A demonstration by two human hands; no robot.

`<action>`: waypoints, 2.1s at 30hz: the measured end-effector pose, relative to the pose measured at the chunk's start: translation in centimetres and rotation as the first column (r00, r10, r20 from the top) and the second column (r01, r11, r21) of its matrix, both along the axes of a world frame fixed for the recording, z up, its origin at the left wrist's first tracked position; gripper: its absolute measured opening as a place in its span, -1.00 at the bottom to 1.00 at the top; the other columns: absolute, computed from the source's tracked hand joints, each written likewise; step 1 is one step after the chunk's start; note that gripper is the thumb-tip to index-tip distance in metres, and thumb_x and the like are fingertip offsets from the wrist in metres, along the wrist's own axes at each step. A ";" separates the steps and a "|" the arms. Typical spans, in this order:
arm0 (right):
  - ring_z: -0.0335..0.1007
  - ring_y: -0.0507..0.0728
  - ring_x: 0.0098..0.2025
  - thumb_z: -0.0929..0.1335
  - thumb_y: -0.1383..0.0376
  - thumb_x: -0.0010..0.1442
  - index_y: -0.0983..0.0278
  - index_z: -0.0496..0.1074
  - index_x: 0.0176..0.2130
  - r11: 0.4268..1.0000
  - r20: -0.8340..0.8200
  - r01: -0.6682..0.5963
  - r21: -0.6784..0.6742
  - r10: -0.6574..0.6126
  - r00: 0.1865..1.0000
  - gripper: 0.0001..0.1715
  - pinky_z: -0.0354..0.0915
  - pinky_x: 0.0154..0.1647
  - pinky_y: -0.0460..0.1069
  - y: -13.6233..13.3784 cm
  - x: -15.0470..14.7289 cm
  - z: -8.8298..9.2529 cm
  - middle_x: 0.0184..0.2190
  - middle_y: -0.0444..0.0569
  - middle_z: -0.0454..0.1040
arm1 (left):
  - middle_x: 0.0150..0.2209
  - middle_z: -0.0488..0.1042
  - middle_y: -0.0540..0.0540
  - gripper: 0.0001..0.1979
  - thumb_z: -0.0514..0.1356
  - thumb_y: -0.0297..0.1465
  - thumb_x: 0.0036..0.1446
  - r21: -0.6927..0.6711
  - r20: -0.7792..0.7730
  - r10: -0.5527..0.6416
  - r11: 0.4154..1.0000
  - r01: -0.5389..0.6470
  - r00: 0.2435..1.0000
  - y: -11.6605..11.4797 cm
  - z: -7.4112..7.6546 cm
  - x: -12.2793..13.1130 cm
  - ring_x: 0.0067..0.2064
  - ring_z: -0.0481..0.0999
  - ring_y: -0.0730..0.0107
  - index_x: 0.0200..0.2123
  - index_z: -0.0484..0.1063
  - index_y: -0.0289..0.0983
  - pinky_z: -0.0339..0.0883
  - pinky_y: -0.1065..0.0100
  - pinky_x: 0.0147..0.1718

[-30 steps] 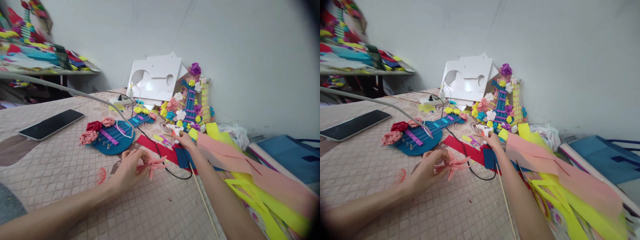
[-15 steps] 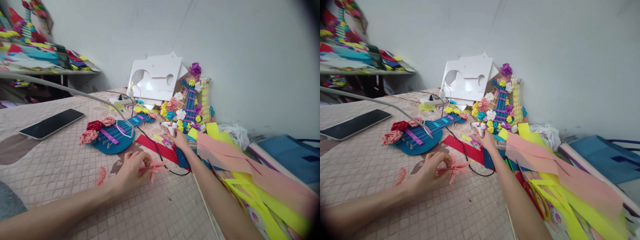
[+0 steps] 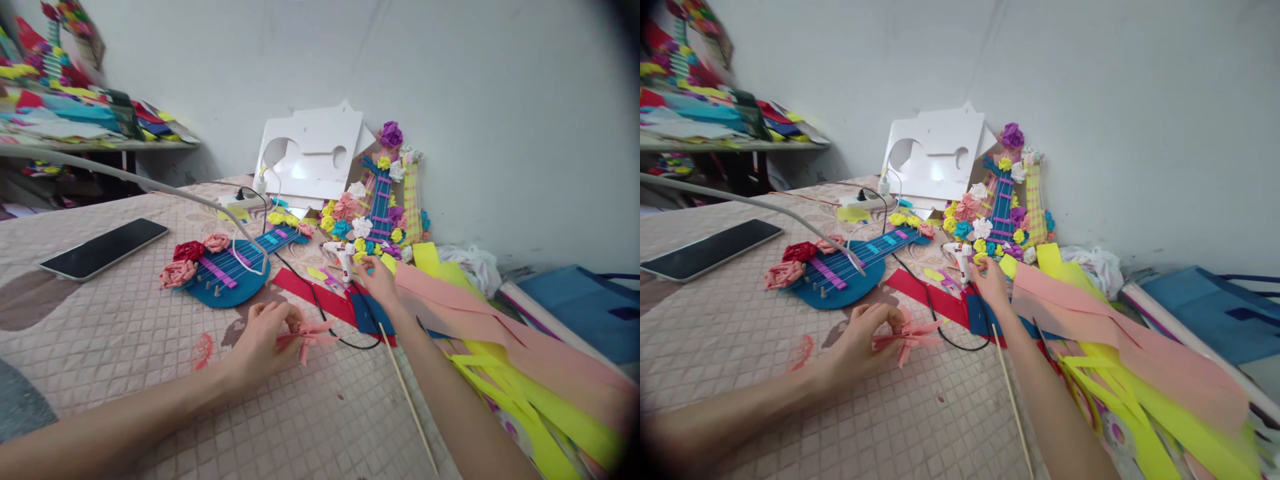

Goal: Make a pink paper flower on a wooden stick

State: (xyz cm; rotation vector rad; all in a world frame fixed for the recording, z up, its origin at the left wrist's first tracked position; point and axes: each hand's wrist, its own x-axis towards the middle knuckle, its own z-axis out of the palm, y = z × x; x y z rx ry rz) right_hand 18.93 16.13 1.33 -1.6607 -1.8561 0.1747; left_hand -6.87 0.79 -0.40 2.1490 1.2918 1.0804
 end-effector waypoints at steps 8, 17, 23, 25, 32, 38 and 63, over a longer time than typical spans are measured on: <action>0.32 0.06 -0.50 0.23 0.06 0.19 0.26 0.34 -0.27 0.996 -0.225 0.046 0.074 -0.028 0.974 -0.68 0.22 -0.52 -0.07 -11.9 5.3 2.4 -0.41 -0.04 0.45 | -0.31 0.47 0.02 -0.92 0.11 -0.49 0.06 0.054 0.004 0.005 0.999 -0.005 1.000 0.4 0.1 -0.3 -0.24 0.46 0.33 -0.35 0.26 -0.22 0.16 0.20 -0.19; 0.44 0.18 -0.46 0.25 0.36 0.06 0.19 0.26 -0.28 0.996 0.288 0.087 -0.032 -0.074 0.955 -0.85 0.17 -0.58 -0.03 -19.5 5.5 -3.2 -0.46 -0.07 0.44 | -0.31 0.47 0.01 -0.89 0.13 -0.42 0.11 0.096 -0.013 -0.069 0.993 0.070 0.998 1.1 2.1 4.2 -0.26 0.47 0.34 -0.26 0.28 -0.21 0.20 0.19 -0.14; 0.44 0.16 -0.46 0.21 0.46 0.06 0.22 0.26 -0.21 0.992 0.384 0.122 0.017 -0.119 0.916 -0.73 0.14 -0.58 -0.05 -18.5 6.3 -3.3 -0.45 -0.06 0.46 | -0.30 0.48 0.01 -0.87 0.15 -0.45 0.10 0.075 -0.007 -0.155 0.985 0.155 0.988 0.5 2.1 8.1 -0.25 0.47 0.36 -0.25 0.27 -0.20 0.21 0.20 -0.14; 0.44 0.16 -0.40 0.21 0.42 0.11 0.22 0.27 -0.22 0.994 0.334 0.103 0.030 -0.107 0.937 -0.80 0.17 -0.55 -0.05 -18.3 6.6 -3.0 -0.39 -0.03 0.46 | -0.29 0.48 0.01 -0.87 0.15 -0.45 0.10 0.057 -0.011 -0.179 0.982 0.179 0.984 0.0 1.5 8.6 -0.24 0.47 0.35 -0.25 0.27 -0.20 0.21 0.20 -0.13; 0.36 0.10 -0.31 0.24 0.30 0.19 0.23 0.32 -0.20 0.995 -0.189 0.020 0.094 -0.002 0.982 -0.86 0.30 -0.36 -0.02 -20.2 5.4 -2.1 -0.29 -0.03 0.41 | -0.30 0.47 0.02 -0.84 0.15 -0.46 0.10 -0.059 -0.017 -0.238 0.970 0.237 0.971 -1.4 -0.9 8.3 -0.22 0.47 0.35 -0.22 0.26 -0.19 0.18 0.19 -0.11; 0.23 0.23 0.03 0.29 0.35 0.12 0.18 0.27 -0.05 0.975 -0.174 -0.157 0.160 0.185 0.967 -0.65 0.23 0.03 0.18 -21.5 3.0 -1.9 -0.07 0.05 0.31 | -0.29 0.49 0.02 -0.83 0.16 -0.40 0.12 -0.074 -0.046 -0.257 0.965 0.253 0.965 -1.9 -1.2 8.5 -0.21 0.47 0.33 -0.19 0.27 -0.19 0.16 0.18 -0.12; 0.17 0.25 0.07 0.33 0.37 0.07 0.18 0.24 0.02 0.965 -0.128 -0.248 0.086 0.258 0.958 -0.51 0.20 0.07 0.21 -21.5 1.7 -2.7 -0.03 0.06 0.27 | -0.31 0.48 0.07 -0.72 0.17 -0.50 0.06 -0.054 -0.101 -0.237 0.971 0.232 0.966 -2.0 -1.4 8.5 -0.18 0.45 0.31 -0.15 0.24 -0.17 0.12 0.18 -0.13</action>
